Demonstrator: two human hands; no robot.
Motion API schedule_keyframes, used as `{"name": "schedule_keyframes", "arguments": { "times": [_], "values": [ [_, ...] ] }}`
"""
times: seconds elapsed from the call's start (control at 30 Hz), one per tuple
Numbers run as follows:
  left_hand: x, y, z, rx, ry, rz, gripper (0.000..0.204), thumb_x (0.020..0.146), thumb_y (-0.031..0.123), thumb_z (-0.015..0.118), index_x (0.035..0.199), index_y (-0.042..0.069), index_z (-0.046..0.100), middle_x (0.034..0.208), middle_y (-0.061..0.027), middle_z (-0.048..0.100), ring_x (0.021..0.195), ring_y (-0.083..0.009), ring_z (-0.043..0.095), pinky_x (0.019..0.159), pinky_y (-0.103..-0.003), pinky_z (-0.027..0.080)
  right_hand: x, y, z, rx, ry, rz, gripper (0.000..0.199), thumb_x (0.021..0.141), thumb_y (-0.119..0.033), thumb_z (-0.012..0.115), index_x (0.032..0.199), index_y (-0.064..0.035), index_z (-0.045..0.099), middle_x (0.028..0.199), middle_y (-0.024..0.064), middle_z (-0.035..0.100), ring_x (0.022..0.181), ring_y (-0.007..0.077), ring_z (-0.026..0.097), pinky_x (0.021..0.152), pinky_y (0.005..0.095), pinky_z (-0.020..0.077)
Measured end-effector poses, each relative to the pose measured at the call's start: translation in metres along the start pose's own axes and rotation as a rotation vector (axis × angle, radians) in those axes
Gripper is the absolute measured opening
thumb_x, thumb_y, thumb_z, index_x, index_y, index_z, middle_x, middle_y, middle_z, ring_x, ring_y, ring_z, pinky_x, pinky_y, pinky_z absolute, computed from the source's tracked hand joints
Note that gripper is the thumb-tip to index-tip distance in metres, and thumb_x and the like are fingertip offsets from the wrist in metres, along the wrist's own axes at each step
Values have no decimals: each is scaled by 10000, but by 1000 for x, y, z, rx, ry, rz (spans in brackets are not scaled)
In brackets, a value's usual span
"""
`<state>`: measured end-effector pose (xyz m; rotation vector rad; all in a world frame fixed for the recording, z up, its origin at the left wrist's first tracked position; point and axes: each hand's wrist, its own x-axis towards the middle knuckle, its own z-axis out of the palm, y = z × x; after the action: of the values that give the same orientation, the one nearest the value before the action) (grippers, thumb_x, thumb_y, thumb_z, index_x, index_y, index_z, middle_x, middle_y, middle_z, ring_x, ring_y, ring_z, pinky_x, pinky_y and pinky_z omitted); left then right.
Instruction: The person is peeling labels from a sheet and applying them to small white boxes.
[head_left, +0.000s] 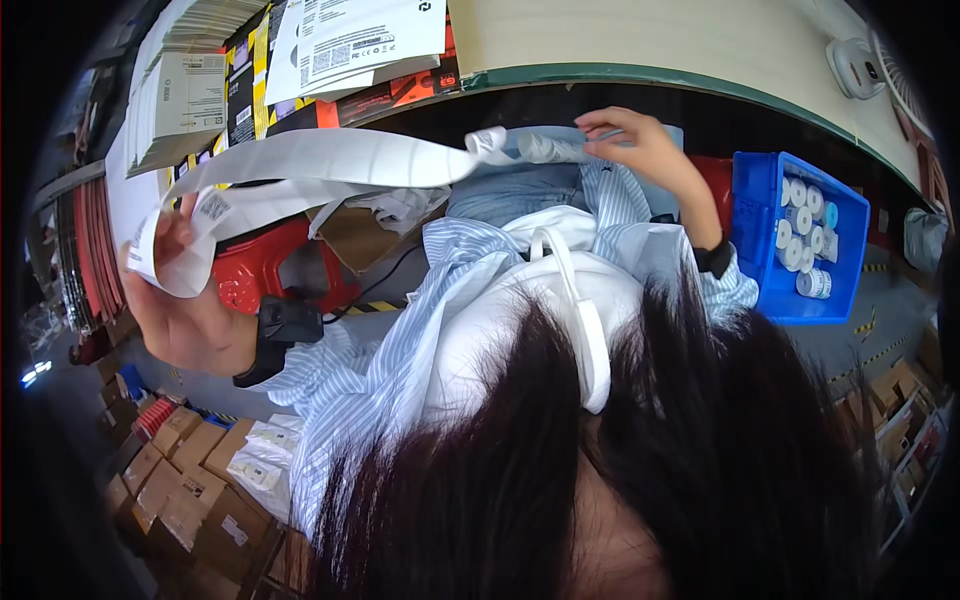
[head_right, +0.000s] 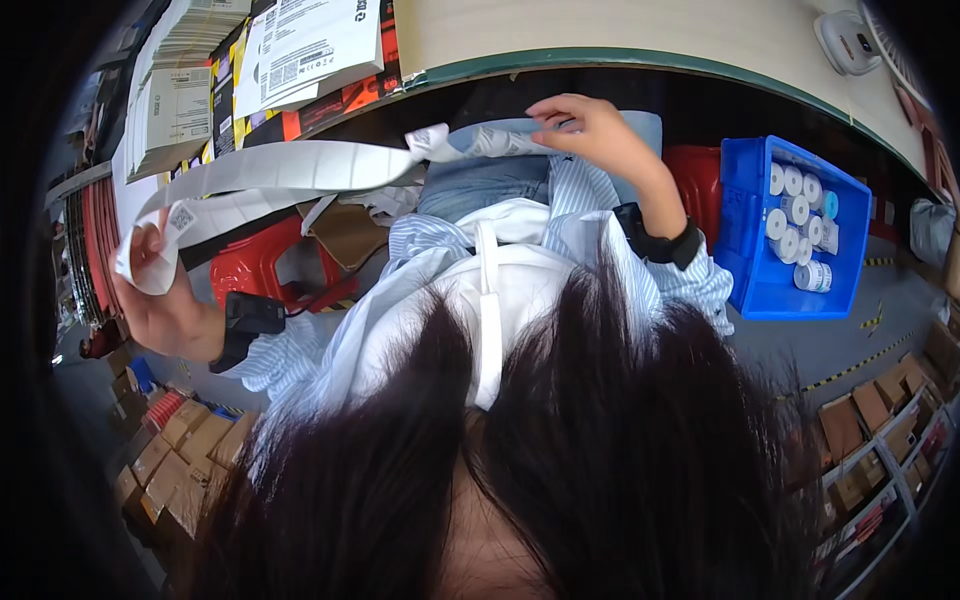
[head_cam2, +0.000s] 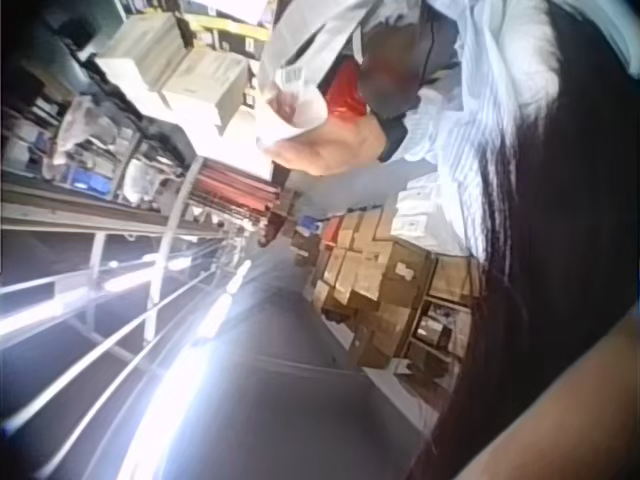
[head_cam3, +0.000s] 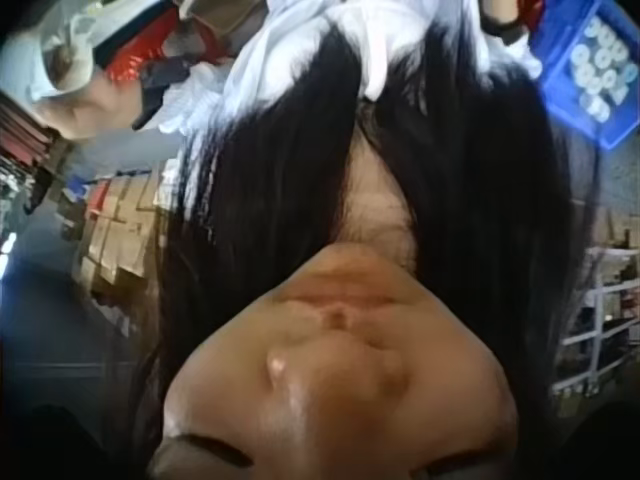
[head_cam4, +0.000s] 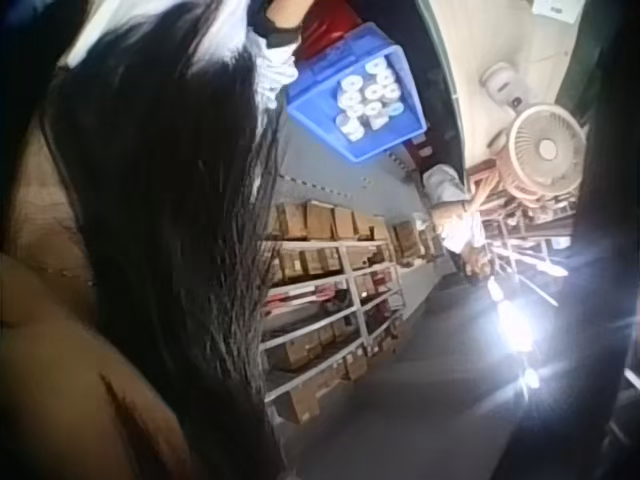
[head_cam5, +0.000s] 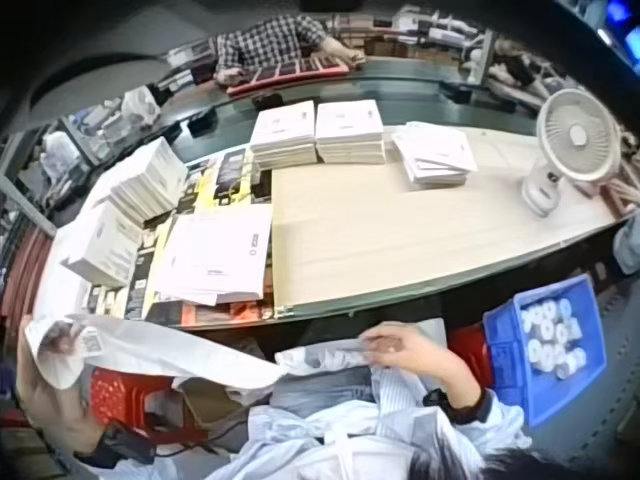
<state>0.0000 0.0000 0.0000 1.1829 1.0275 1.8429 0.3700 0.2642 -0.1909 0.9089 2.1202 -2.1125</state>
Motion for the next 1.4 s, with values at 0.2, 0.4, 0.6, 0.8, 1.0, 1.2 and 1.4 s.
{"name": "schedule_keyframes", "arguments": {
  "times": [0.2,0.4,0.6,0.8,1.0,1.2,1.4],
  "values": [
    [-58,-41,-54,656,815,-282,375,922,263,481,1070,-73,558,1024,-185,609,958,-270,577,935,-414,397,39,57,24,-751,158,-185,407,739,-219,688,1060,-45,509,1028,161,559,922,343,559,794,395,458],
    [-84,-104,-28,1454,560,-475,376,807,243,654,1088,0,597,1082,-165,603,1005,-289,569,877,-343,429,43,24,31,-718,107,-287,350,786,-239,628,1051,-51,498,901,212,599,848,386,577,723,410,458],
    [-13,-137,108,848,-139,-268,429,682,127,747,1070,33,591,1025,-116,625,962,-229,597,863,-316,435,13,-55,54,-615,62,-374,326,767,-210,632,1024,-57,502,813,184,617,730,373,604,622,409,474],
    [6,-158,115,291,-182,-538,512,702,108,761,1113,23,468,942,-80,644,879,-114,577,774,-271,450,-2,-99,50,-681,258,-532,381,695,-120,679,1034,-86,507,850,128,632,719,332,620,621,362,496],
    [22,-138,118,-166,-184,-793,542,752,19,692,1224,10,425,966,-122,637,866,-140,603,779,-244,468,3,-91,46,-508,551,-581,533,673,-100,698,1163,-159,495,864,117,643,774,285,647,669,325,516],
    [21,-123,96,-111,-67,-770,404,828,36,606,1207,-1,470,935,-103,636,818,-115,601,701,-222,471,-6,-86,34,-719,576,-555,522,659,-116,708,1142,-143,513,867,96,644,783,269,641,666,316,510],
    [33,-123,128,837,-281,-61,271,729,135,705,957,7,634,992,-107,580,904,-257,566,778,-327,447,-22,-111,34,-968,520,-639,506,650,-110,689,1124,-93,511,867,76,578,779,259,597,658,334,481]
  ]
}}
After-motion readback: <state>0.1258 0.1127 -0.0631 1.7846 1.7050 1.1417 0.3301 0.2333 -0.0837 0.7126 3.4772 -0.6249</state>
